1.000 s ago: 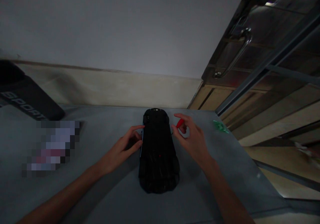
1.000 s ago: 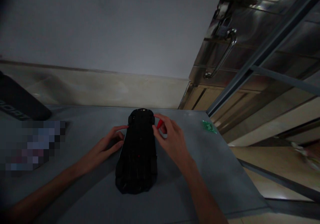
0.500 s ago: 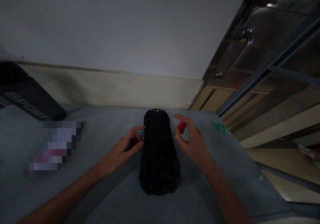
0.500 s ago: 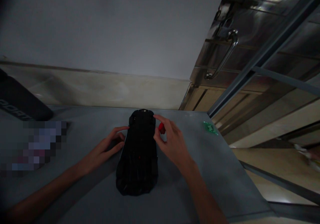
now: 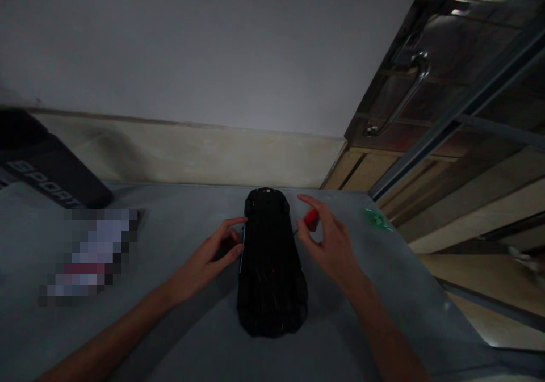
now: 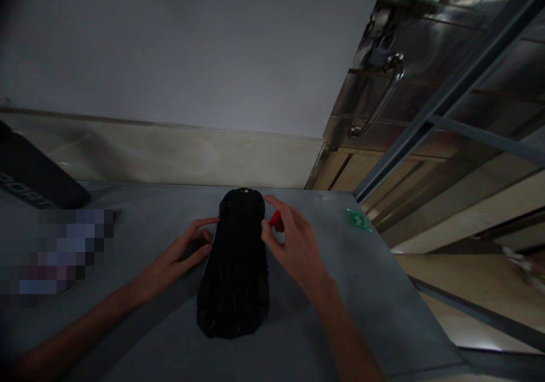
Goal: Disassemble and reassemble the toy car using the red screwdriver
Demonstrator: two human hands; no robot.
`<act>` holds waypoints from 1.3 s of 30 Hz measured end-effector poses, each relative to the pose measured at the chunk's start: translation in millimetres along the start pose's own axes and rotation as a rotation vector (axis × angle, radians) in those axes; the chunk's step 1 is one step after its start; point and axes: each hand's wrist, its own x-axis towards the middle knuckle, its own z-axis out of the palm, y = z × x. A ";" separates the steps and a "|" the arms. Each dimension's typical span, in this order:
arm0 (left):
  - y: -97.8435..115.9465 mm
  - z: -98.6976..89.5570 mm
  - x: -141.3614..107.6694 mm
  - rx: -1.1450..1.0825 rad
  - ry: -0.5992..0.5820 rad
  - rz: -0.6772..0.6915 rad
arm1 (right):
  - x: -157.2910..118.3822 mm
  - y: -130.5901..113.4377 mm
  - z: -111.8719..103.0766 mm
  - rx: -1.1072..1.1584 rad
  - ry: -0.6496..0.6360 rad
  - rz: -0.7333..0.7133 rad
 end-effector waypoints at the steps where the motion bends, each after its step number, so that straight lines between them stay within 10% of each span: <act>1: -0.3 0.1 -0.1 -0.003 0.002 0.001 | 0.1 -0.2 0.1 -0.005 0.010 0.011; 10: 3.1 0.7 -0.5 -0.004 -0.004 -0.017 | 1.4 -2.8 -2.7 -0.012 -0.003 0.011; 25: -6.9 1.0 1.7 -0.027 -0.010 0.030 | 12.6 21.5 -3.6 0.331 0.204 0.468; 39: -7.3 3.9 4.4 -0.025 -0.020 0.079 | 34.8 -32.7 28.4 0.265 -0.333 0.181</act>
